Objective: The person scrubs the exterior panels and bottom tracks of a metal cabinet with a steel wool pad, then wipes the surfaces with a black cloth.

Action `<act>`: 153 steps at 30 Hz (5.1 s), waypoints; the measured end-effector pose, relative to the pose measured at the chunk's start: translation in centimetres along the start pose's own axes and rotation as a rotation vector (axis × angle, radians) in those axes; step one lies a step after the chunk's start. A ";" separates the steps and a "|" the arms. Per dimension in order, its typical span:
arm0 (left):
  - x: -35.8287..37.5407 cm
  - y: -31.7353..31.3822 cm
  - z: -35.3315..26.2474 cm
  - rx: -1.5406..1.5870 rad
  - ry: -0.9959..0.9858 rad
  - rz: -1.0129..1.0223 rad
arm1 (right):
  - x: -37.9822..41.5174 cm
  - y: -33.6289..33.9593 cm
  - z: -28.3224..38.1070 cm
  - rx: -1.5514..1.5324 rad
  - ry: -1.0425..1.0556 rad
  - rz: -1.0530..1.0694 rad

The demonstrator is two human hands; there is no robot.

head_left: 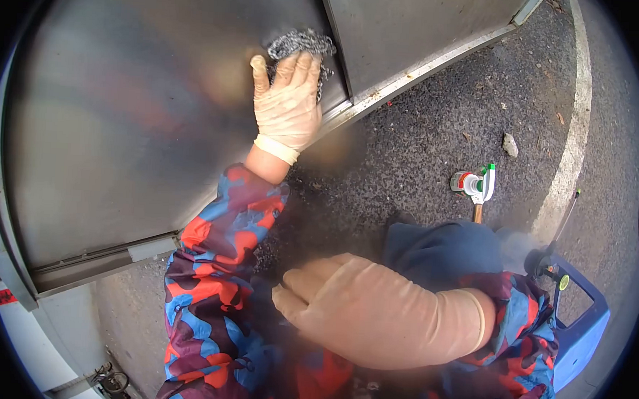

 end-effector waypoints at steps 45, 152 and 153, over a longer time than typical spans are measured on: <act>-1.5 0.8 -0.7 -0.125 -0.013 -0.010 | 0.7 0.2 -0.2 0.064 -0.015 -0.059; -11.4 14.5 4.4 -0.123 -0.050 -0.308 | 1.3 -0.2 0.5 0.021 -0.061 0.115; -9.8 12.6 4.0 -0.144 -0.119 -0.275 | 1.3 -0.2 0.4 0.041 -0.063 0.135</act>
Point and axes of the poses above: each hand's wrist, its own x-axis away from the middle knuckle, its own y-axis out of the back of the hand, z = x × y, the point moved 5 cm from there along -x, towards the middle knuckle, and after that the axes turned 4 degrees about y, right-handed, at the moved point
